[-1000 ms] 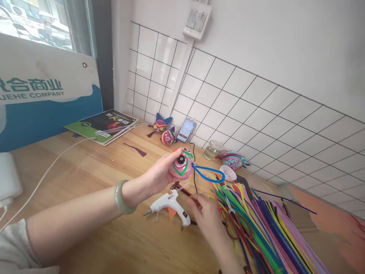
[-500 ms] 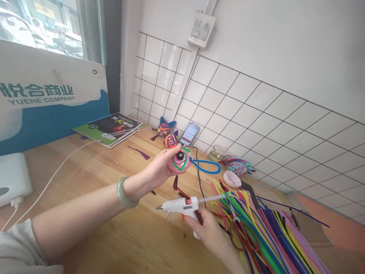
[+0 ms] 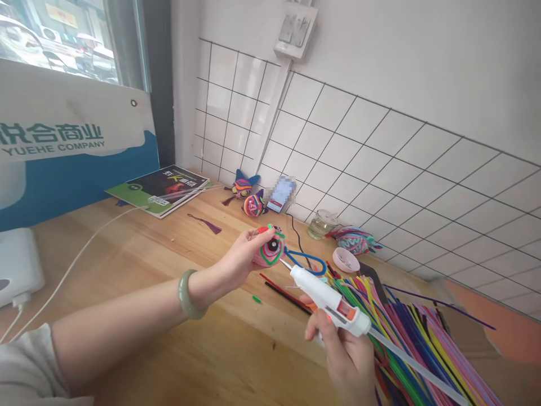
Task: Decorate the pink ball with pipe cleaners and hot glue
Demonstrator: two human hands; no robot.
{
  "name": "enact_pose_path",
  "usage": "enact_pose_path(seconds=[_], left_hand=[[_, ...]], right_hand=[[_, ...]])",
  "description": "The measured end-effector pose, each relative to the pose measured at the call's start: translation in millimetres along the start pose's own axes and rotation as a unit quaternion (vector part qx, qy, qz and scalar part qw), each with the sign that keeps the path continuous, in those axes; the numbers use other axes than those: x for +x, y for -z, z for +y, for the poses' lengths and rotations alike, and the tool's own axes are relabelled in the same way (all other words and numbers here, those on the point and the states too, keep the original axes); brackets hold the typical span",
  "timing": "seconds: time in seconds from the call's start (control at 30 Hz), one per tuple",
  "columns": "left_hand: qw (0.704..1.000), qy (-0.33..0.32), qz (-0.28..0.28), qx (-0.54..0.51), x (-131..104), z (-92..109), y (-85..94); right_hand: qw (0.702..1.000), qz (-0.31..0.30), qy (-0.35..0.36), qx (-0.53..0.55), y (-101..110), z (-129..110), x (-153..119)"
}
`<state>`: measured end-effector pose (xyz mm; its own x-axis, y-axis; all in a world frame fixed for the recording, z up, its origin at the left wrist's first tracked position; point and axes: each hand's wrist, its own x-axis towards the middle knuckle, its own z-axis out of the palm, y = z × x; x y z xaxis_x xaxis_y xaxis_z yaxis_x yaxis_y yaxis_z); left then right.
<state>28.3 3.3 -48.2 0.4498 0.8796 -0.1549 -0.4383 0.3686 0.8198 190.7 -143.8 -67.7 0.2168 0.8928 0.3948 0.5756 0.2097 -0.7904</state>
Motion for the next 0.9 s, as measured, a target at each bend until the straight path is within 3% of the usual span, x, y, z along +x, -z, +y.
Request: enact_pose_path(seconds=[0.23, 0.43, 0.9], left_hand=[[0.998, -0.015, -0.05, 0.029, -3, -11, 0.2], [0.998, -0.001, -0.045, 0.033, -4, -15, -1.0], [0.997, 0.015, -0.037, 0.063, -8, -18, -4.8]], right_hand=[[0.999, 0.052, 0.005, -0.016, -9, -14, 1], [0.996, 0.082, -0.015, -0.022, -13, -21, 3], [0.996, 0.065, -0.011, -0.065, -11, -15, 1]])
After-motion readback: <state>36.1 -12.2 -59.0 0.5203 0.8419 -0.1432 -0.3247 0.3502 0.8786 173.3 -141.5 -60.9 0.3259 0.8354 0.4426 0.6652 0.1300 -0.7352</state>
